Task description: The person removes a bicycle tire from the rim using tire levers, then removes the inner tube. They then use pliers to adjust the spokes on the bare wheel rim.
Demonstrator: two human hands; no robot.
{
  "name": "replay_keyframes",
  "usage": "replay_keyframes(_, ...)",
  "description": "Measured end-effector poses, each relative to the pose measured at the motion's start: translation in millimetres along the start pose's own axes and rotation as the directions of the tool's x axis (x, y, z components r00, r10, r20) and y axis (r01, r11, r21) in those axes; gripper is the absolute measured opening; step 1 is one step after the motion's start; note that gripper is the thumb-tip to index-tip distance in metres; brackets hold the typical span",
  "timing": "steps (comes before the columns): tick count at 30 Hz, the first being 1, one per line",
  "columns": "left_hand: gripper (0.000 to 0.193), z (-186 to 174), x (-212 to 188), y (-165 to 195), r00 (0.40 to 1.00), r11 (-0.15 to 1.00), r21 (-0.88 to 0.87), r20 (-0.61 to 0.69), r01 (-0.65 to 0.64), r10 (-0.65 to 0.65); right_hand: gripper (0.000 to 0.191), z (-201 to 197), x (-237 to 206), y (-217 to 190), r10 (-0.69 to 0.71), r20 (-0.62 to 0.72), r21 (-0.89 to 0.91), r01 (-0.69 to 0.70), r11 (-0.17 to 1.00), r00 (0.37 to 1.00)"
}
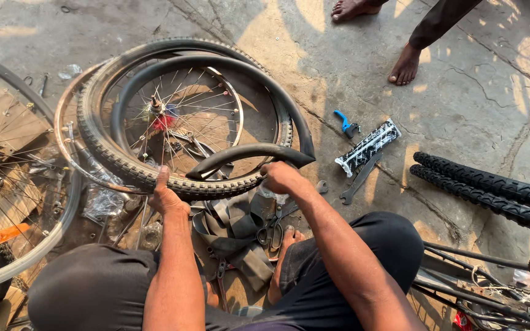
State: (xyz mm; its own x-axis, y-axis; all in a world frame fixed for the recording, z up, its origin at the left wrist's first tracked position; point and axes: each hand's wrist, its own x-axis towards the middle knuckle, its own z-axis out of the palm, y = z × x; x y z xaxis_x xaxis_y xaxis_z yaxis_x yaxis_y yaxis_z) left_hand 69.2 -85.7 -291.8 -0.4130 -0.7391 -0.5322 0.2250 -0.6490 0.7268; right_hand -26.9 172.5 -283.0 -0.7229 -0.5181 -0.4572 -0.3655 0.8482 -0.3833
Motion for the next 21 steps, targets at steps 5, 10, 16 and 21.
replay_keyframes(5, 0.049, 7, -5, 9, 0.996, 0.998, 0.021, -0.074, 0.050, -0.049, 0.044, -28, -3, 29, 0.442, -0.220, 0.196, -0.405, 0.893, 0.870)
replay_keyframes(10, 0.055, 3, -8, 3, 0.991, 0.997, -0.006, -0.110, 0.072, -0.072, 0.043, -61, -12, 59, 0.674, -0.424, 0.733, -0.208, 0.648, 0.605)
replay_keyframes(16, 0.048, 19, -9, 7, 0.998, 0.999, 0.003, -0.034, -0.048, 0.048, 0.035, -61, -10, 83, 0.826, -0.361, 0.924, 0.045, 0.380, 0.433)
replay_keyframes(21, 0.050, 85, -28, 53, 0.893, 0.930, -0.148, 0.263, -0.337, 0.366, 0.032, -64, 4, 72, 0.825, -0.457, 0.835, -0.160, 0.526, 0.332)
